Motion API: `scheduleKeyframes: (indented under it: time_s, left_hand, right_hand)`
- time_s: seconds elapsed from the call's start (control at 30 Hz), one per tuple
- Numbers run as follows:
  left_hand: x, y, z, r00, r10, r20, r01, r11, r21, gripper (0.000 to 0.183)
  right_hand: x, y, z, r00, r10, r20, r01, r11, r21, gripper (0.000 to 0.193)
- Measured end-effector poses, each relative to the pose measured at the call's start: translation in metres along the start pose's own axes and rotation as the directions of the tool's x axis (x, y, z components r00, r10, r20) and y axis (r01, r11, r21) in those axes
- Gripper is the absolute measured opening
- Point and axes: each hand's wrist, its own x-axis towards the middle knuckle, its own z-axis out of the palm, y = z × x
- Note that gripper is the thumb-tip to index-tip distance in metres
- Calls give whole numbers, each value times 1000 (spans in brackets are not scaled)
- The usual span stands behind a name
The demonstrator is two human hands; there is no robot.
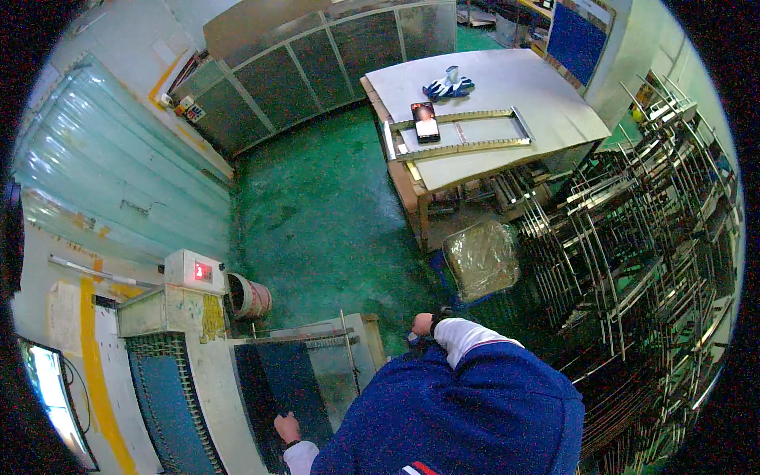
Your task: Feeding flat metal or plastic panels into a rolling or bending machine.
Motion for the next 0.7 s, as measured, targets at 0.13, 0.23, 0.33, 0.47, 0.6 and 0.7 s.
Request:
scheduleKeyframes:
  time_s: [0.13, 0.23, 0.33, 0.47, 0.6, 0.7]
  left_hand:
    - [-7, 19, -12, 1000, 8, -8, -8, 1000, 25, 31]
    - [-4, 13, -9, 1000, -25, -1, 25, 998, 59, 32]
    - [2, 3, -3, 999, -25, 28, 23, 998, 57, 30]
    - [2, 7, -5, 1000, -8, 5, 7, 995, 99, 31]
    - [9, -10, 3, 999, -37, 25, 36, 998, 59, 31]
    - [10, -12, 4, 1000, -9, 21, 8, 1000, 21, 31]
  right_hand:
    - [-4, -1, -1, 999, 27, -30, -26, 998, 55, 30]
    - [-5, -2, -3, 1000, -24, -19, 25, 999, 32, 30]
    - [-7, -6, -2, 999, 45, -29, -44, 998, 34, 31]
    - [-4, -3, 3, 997, 33, -72, -30, 998, 48, 29]
    - [-3, -2, 10, 994, 43, -103, -32, 994, 107, 30]
    - [2, 2, 15, 996, 13, -91, -6, 997, 75, 33]
